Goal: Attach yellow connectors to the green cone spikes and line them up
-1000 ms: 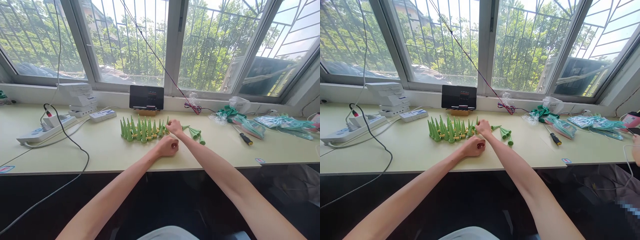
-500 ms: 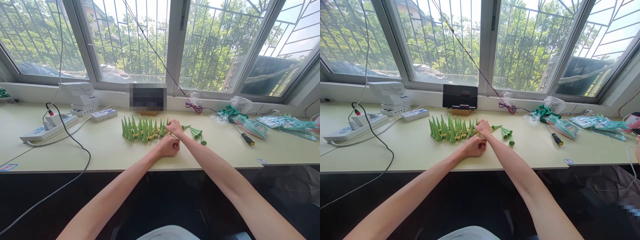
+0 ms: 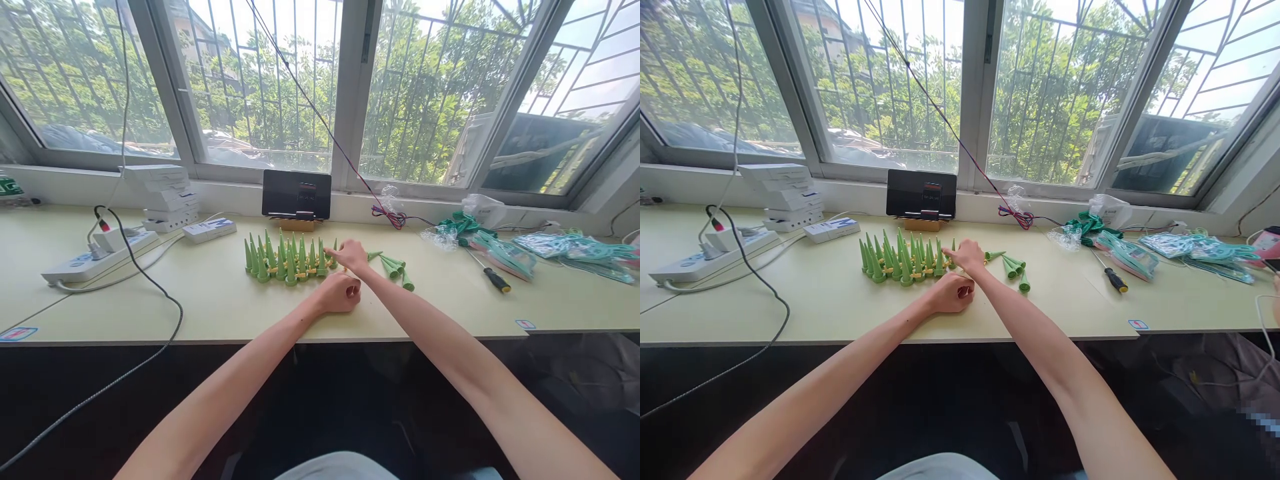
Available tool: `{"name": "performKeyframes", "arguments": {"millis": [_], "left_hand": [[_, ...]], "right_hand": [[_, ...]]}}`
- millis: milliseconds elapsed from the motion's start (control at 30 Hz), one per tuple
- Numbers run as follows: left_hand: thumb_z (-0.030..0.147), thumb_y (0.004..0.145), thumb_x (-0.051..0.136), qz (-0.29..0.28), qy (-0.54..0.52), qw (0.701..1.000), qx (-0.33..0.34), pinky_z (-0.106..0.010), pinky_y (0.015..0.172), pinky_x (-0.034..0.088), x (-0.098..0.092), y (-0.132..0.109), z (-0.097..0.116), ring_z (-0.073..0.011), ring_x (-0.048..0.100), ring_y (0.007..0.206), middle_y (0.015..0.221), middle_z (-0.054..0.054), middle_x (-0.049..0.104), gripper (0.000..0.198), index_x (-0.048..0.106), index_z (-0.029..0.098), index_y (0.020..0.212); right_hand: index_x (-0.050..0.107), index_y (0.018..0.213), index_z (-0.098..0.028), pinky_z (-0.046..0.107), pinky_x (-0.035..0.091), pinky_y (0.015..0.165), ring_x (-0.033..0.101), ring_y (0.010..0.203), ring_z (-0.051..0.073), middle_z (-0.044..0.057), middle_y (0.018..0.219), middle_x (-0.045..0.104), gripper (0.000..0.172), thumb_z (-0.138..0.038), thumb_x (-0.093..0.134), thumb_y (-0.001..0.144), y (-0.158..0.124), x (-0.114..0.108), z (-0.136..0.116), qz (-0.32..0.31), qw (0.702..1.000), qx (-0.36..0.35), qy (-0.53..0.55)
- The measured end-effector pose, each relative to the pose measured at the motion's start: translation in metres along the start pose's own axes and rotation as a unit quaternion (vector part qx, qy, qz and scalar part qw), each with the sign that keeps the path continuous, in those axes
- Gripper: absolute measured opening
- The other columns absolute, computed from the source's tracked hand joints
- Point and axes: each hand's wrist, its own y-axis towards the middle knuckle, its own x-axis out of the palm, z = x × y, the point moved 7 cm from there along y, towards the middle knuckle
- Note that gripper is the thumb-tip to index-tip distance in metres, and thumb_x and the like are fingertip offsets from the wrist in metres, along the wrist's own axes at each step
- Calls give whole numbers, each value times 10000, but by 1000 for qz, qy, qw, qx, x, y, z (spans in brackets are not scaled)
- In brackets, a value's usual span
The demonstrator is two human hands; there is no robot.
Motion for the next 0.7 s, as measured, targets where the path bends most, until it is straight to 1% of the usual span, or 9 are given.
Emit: {"name": "performKeyframes", "arguments": {"millis": [133,367,467,533,567,600,667,700], "left_hand": [[134,675,528,-6,-3,1000,-2,-243,561,378,-1,0,2,-98,462,485,542,2,591,109,541,168,572],[132,667,533,-6,-5,1000,8,-241,571,383,-1,0,4,-103,482,500,543,-2,590,99,536,166,574],[139,674,529,-9,-4,1000,6,-244,575,385,-1,1,4,-107,482,505,541,-4,582,107,530,169,571],[142,677,527,-12,-5,1000,2,-245,579,385,0,1,3,-108,479,507,542,-4,577,104,531,170,577],[144,678,526,-12,-5,1000,0,-246,582,385,0,1,3,-107,476,508,545,-3,575,100,532,171,582],[146,680,525,-12,-4,1000,-1,-246,583,384,0,1,3,-107,471,509,547,-2,573,97,533,172,587],[152,684,522,-13,-4,1000,-3,-246,580,379,1,0,3,-104,460,507,551,-1,568,98,529,173,588],[155,686,520,-13,-4,1000,-4,-245,576,375,1,0,3,-102,454,505,551,0,564,102,524,173,586]], "right_hand": [[610,592,-181,252,370,583,587,629,178,62,602,613,533,-683,544,758,0,-6,5,16,1000,-18,6],[581,559,-181,247,319,555,557,623,173,61,586,610,596,-722,485,791,-1,-16,12,79,994,-60,33],[568,554,-181,255,334,563,555,615,173,64,572,594,623,-684,386,872,3,-19,17,123,989,-60,51],[602,605,-176,258,369,596,570,629,175,70,592,609,602,-588,317,940,9,-19,22,142,986,-51,71],[630,657,-173,260,390,622,580,641,176,71,613,626,566,-519,304,963,13,-18,24,140,985,-50,84],[660,734,-168,260,409,647,593,659,177,71,639,645,498,-451,323,967,19,-15,26,123,986,-55,96],[686,936,-161,258,438,701,616,701,174,60,707,684,320,-321,409,932,29,-5,27,71,987,-81,116],[679,1035,-166,258,448,729,622,729,171,54,762,701,289,-262,441,902,34,0,25,39,987,-107,114]]}}
